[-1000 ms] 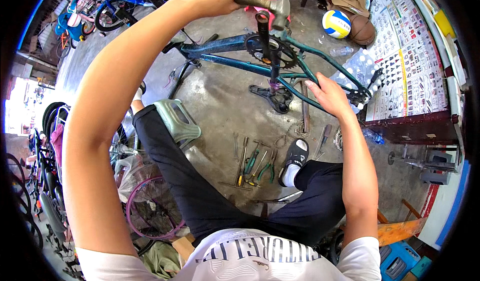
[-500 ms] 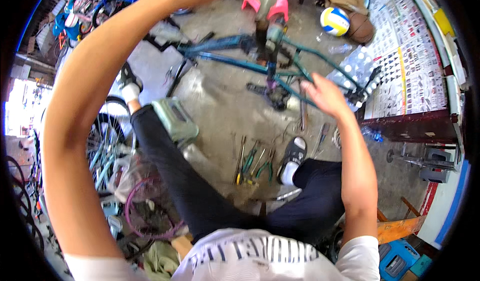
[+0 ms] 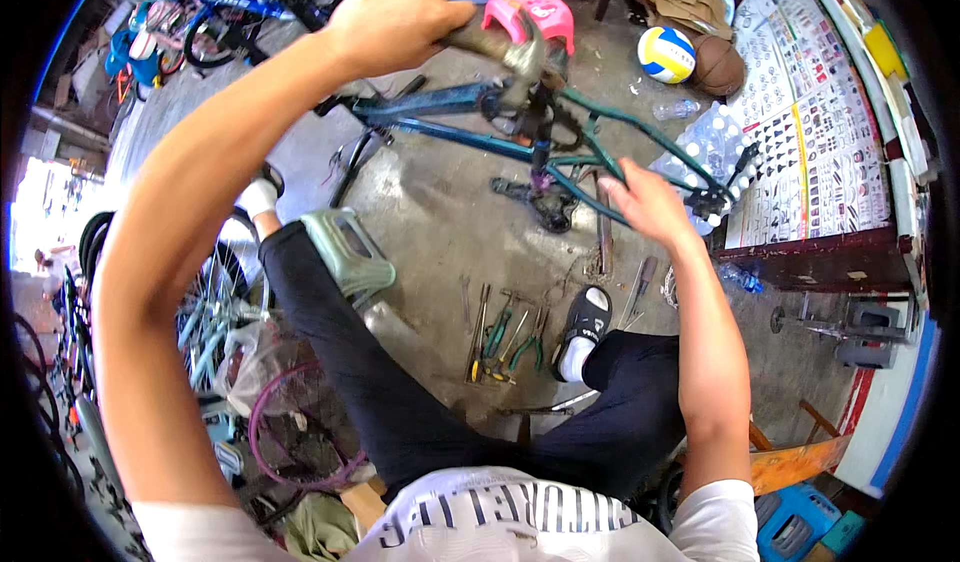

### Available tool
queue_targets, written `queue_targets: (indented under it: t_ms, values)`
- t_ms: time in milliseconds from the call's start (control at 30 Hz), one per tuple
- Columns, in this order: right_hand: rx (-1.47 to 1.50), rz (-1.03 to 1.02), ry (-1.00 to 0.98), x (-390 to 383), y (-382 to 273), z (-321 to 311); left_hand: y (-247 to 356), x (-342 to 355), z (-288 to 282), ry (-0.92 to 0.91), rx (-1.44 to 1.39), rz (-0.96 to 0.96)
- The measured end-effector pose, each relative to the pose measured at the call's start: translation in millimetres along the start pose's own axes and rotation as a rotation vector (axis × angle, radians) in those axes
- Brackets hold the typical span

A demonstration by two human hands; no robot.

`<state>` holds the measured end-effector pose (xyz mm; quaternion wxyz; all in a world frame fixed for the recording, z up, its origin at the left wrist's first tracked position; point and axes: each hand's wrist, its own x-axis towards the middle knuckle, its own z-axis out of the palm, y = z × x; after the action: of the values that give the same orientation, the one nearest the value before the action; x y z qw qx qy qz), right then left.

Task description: The person uses a hammer and a metal rod to strike the bottom bracket of a bicycle frame, picks up pliers to manipulate a small metal part, and hammers the frame again.

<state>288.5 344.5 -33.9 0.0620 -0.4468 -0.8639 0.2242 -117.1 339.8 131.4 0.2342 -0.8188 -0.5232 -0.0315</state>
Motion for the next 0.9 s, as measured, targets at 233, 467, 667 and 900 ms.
queue_targets:
  t_ms: [233, 467, 667, 900]
  values:
    - [-0.007, -0.007, 0.064, 6, -6, -9, -5, 19, -43, 0.030, 0.088, -0.388]
    - [-0.022, 0.047, 0.068, 5, -15, -10, 23, -12, -9, -0.013, -0.011, -0.337]
    - [-0.007, 0.099, 0.037, 6, -18, -15, 65, -14, -24, 0.011, -0.158, -0.301]
    - [0.281, -0.070, 0.464, 10, -39, -32, 72, -12, -24, 0.004, -0.134, -0.276]
